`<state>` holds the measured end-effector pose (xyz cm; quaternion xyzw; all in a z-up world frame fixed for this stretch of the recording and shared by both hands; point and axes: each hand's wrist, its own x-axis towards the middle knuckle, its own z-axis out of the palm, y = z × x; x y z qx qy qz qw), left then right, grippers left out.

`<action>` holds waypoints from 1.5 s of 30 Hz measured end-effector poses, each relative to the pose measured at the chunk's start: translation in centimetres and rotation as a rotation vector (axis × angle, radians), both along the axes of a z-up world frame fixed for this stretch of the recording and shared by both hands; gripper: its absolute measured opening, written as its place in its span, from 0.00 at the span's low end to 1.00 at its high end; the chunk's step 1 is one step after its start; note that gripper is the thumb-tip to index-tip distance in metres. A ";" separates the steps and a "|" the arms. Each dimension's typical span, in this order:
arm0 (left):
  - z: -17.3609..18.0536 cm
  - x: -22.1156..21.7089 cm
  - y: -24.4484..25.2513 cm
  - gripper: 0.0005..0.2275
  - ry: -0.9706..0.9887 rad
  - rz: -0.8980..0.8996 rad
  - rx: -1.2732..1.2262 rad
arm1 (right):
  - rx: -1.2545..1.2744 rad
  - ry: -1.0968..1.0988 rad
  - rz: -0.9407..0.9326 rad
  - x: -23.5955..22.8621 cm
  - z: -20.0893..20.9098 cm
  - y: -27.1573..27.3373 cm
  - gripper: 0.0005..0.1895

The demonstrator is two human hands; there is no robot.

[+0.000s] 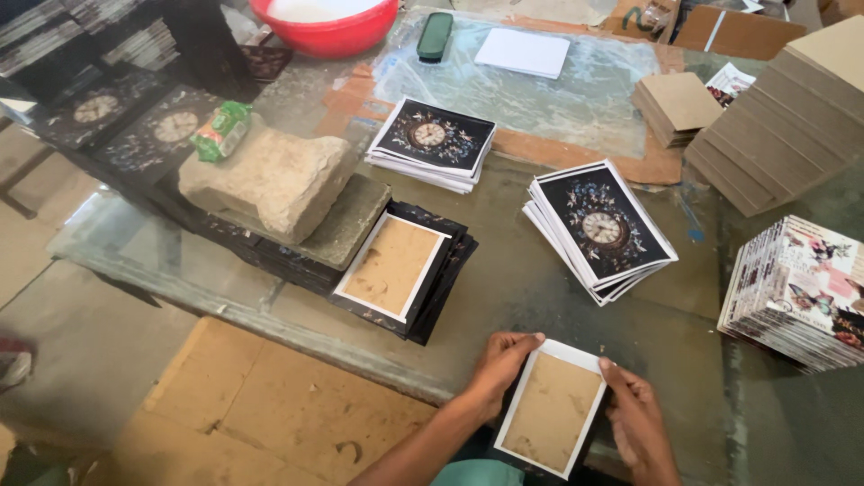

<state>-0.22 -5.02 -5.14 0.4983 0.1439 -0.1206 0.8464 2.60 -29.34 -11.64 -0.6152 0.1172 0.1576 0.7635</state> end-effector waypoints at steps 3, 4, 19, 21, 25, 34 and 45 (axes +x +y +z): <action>-1.0 0.1 0.2 0.09 -0.047 -0.058 0.029 | -0.014 -0.016 0.013 -0.3 0.3 0.0 0.19; -1.3 0.3 0.5 0.08 -0.068 -0.078 0.052 | -0.017 -0.030 0.015 -0.2 0.4 0.2 0.19; 1.5 3.3 4.8 0.26 -1.160 -0.270 0.957 | -0.918 -0.782 0.174 0.3 8.2 3.6 0.12; 1.2 3.3 5.2 0.29 -1.075 -0.415 0.928 | -0.949 -0.776 0.181 0.3 8.0 3.9 0.12; -0.8 2.2 4.7 0.27 -1.030 -0.479 1.040 | -1.064 -0.612 0.242 0.2 7.8 3.1 0.11; -2.5 1.0 3.5 0.19 -0.952 -0.448 1.152 | -1.010 -0.832 0.782 -0.4 8.1 2.8 0.44; 3.4 9.8 2.5 0.11 -1.052 0.051 0.714 | -0.981 -0.874 0.589 -2.0 9.4 3.7 0.29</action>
